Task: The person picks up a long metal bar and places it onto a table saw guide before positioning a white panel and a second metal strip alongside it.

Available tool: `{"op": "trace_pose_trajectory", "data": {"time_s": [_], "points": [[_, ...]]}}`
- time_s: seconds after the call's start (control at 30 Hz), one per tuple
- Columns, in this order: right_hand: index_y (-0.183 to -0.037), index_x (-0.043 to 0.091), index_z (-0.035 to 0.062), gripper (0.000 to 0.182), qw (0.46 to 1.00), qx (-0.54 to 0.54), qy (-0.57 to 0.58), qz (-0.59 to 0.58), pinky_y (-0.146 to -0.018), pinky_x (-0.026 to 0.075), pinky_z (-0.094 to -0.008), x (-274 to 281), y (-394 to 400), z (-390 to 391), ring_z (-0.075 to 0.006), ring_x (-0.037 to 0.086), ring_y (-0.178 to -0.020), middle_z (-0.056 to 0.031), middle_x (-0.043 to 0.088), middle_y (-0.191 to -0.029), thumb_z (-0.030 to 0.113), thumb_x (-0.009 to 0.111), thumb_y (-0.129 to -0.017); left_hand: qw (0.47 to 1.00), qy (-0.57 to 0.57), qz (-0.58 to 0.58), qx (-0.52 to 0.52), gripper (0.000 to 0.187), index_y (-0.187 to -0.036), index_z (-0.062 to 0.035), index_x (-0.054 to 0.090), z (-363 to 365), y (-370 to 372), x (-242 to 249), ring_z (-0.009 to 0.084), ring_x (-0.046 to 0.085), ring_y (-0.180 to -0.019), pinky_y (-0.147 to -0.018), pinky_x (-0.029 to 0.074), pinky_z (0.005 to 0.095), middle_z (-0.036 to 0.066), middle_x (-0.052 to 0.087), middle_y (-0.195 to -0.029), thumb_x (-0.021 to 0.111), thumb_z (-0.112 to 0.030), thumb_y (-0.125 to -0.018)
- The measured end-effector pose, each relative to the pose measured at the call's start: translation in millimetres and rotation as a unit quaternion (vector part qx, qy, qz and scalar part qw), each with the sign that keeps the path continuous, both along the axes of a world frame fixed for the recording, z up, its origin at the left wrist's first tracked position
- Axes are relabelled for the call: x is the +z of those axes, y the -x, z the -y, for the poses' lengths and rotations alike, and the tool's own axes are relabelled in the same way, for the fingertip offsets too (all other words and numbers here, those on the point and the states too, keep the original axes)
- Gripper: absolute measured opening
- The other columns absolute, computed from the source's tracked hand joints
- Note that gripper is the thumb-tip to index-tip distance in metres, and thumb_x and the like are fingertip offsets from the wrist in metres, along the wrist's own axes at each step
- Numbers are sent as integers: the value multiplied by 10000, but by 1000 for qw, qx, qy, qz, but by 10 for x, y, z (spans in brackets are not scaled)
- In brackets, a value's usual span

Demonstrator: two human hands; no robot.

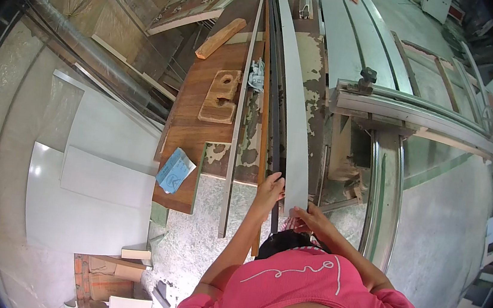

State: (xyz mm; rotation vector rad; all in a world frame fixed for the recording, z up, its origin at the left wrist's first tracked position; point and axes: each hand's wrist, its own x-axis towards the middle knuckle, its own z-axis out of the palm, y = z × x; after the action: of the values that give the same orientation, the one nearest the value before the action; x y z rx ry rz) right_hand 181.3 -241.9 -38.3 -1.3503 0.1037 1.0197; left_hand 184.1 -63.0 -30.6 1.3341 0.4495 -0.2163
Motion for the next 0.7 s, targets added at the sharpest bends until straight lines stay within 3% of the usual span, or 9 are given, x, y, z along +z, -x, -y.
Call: {"op": "trace_pose_trajectory", "data": {"time_s": [0.2,0.27,0.3,0.37,0.5,0.53,0.63,0.67,0.7], "points": [[-1052,443,-43,453,992,81,34,90,-588,522,-272,-146,-23,-17,-170,562,-697,-104,518,-809,354,529,-852,987,-111,104,-48,535,-1292,22,313,98,47,74,269,448,-1130,-919,365,343,215,447,-1231,491,-273,-884],[-990,414,2,400,990,120,25,71,-596,524,-272,-151,-30,-124,-142,564,-660,-71,522,-785,362,527,-858,924,-360,129,12,521,-1263,27,356,-29,84,-84,303,431,-1149,-939,348,350,211,451,-1232,500,-289,-874],[-990,414,2,400,990,120,25,72,-596,524,-272,-118,-28,-181,-142,564,-660,-71,522,-785,362,527,-858,924,-360,131,12,521,-1263,27,356,-89,125,-95,303,431,-1149,-939,348,350,211,451,-1232,500,-289,-874],[-1031,381,-3,462,984,160,43,62,-613,532,-287,-53,-28,-308,-159,580,-692,-85,529,-810,383,549,-840,856,-507,89,44,514,-1242,24,382,-238,227,-106,325,432,-1146,-945,347,365,207,451,-1231,504,-304,-866],[-1052,355,-28,519,981,188,13,37,-624,536,-323,-249,-12,-533,-177,588,-706,-108,528,-831,406,543,-835,887,-454,47,74,508,-1237,9,397,-408,428,-415,342,442,-1132,-946,345,383,241,442,-1221,473,-341,-877],[-1024,378,-31,458,980,194,-1,45,-607,530,-306,-192,-7,-568,-175,582,-671,-108,532,-804,368,523,-853,886,-456,47,76,508,-1237,9,397,-448,448,-486,342,442,-1132,-946,345,383,241,442,-1221,473,-341,-877],[-992,409,-27,378,982,180,-30,53,-585,520,-292,-316,12,-629,-162,572,-649,-97,531,-761,313,513,-864,951,-298,-20,73,518,-1192,-6,440,-518,484,-534,227,573,-863,-713,461,315,147,564,-1012,405,-429,-894],[-992,409,-27,378,981,181,-31,55,-585,520,-292,-341,7,-592,-162,572,-649,-97,531,-761,313,513,-864,969,-231,-50,72,492,-1109,-28,490,-507,503,-523,145,556,-747,-610,445,260,70,570,-881,379,-458,-898],[-950,440,-23,330,984,162,-51,57,-558,515,-288,-230,15,-528,-152,566,-621,-80,534,-732,285,520,-860,969,-232,-49,73,492,-1109,-28,490,-514,501,-507,145,556,-747,-610,445,260,70,570,-881,379,-458,-898]]}}
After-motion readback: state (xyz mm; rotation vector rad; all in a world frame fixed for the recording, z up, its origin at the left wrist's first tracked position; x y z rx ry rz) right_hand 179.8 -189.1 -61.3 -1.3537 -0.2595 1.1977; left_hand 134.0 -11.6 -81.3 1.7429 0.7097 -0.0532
